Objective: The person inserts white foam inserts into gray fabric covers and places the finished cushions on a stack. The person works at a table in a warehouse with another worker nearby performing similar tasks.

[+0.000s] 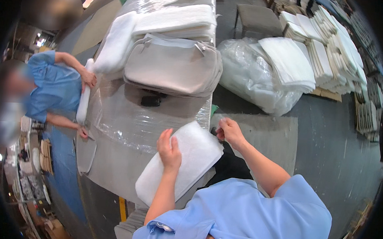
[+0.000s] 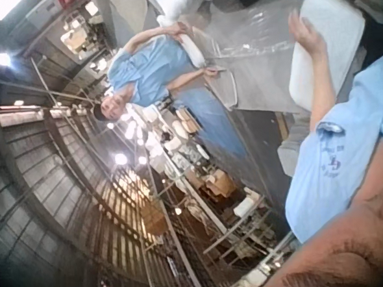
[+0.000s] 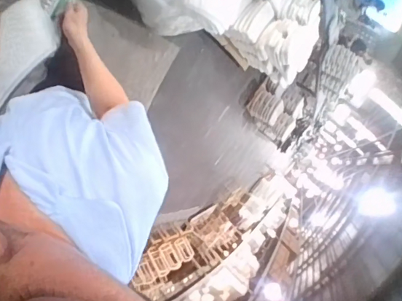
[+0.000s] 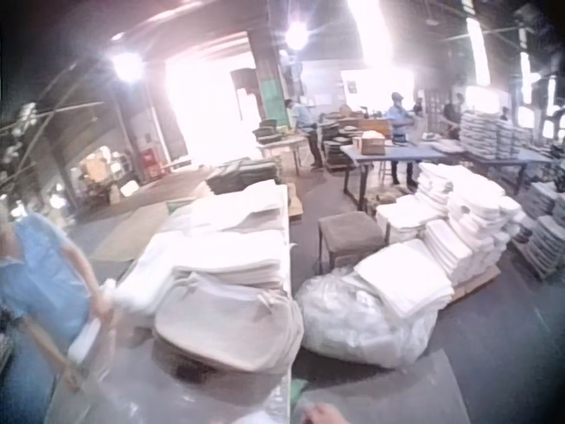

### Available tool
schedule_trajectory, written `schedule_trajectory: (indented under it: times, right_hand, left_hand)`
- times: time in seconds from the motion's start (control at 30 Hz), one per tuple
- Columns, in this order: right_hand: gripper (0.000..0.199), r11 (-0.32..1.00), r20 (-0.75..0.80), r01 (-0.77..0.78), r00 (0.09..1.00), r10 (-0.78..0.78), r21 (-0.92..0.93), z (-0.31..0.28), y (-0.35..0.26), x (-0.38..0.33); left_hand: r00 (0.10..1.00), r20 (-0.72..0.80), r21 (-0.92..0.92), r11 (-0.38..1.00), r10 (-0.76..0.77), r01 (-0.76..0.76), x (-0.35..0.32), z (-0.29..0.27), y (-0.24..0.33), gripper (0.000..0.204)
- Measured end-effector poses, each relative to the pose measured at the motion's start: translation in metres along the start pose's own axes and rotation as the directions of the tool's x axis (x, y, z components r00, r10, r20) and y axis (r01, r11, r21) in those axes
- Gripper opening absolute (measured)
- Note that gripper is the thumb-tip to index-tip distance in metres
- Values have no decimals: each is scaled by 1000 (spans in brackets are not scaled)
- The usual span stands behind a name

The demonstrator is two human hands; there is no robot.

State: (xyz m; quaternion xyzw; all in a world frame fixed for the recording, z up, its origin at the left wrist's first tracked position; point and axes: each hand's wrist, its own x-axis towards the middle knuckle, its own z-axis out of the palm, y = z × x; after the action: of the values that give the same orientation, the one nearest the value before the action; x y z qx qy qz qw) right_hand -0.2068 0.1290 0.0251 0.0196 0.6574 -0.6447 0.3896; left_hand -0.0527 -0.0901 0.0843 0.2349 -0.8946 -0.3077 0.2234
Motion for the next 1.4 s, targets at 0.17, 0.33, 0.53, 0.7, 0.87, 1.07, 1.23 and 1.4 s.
schedule_trajectory:
  times: [0.17,0.33,0.53,0.7,0.87,1.07,1.23,1.4]
  right_hand:
    - [35,997,84,70,994,-66,-36,50,-60,2]
    - [39,753,221,219,970,-100,-621,88,-60,23]
    - [43,628,248,214,968,-34,-748,108,-46,38]
    - [48,745,203,142,979,-9,-652,92,-26,49]
    - [43,638,174,280,959,-226,-717,83,-54,63]
    - [43,479,374,435,900,-222,-763,122,-26,58]
    - [46,597,318,515,855,-409,-615,125,-3,63]
    - [40,880,195,11,976,93,-474,101,-30,72]
  left_hand:
    - [924,-227,92,937,-309,336,-79,-102,-64,33]
    - [433,-387,-15,475,-814,880,-165,-178,-101,47]
    - [182,46,-763,83,-982,641,-210,-147,-111,70]
    - [290,148,-768,74,-946,636,-209,-157,-127,67]
    - [273,-343,-515,423,-899,746,-214,-180,-154,52]
    - [432,40,-568,335,-901,752,-193,-182,-171,55]
    - [268,211,-691,51,-940,721,-178,-168,-174,61]
    - [283,33,-678,187,-958,711,-196,-178,-170,66]
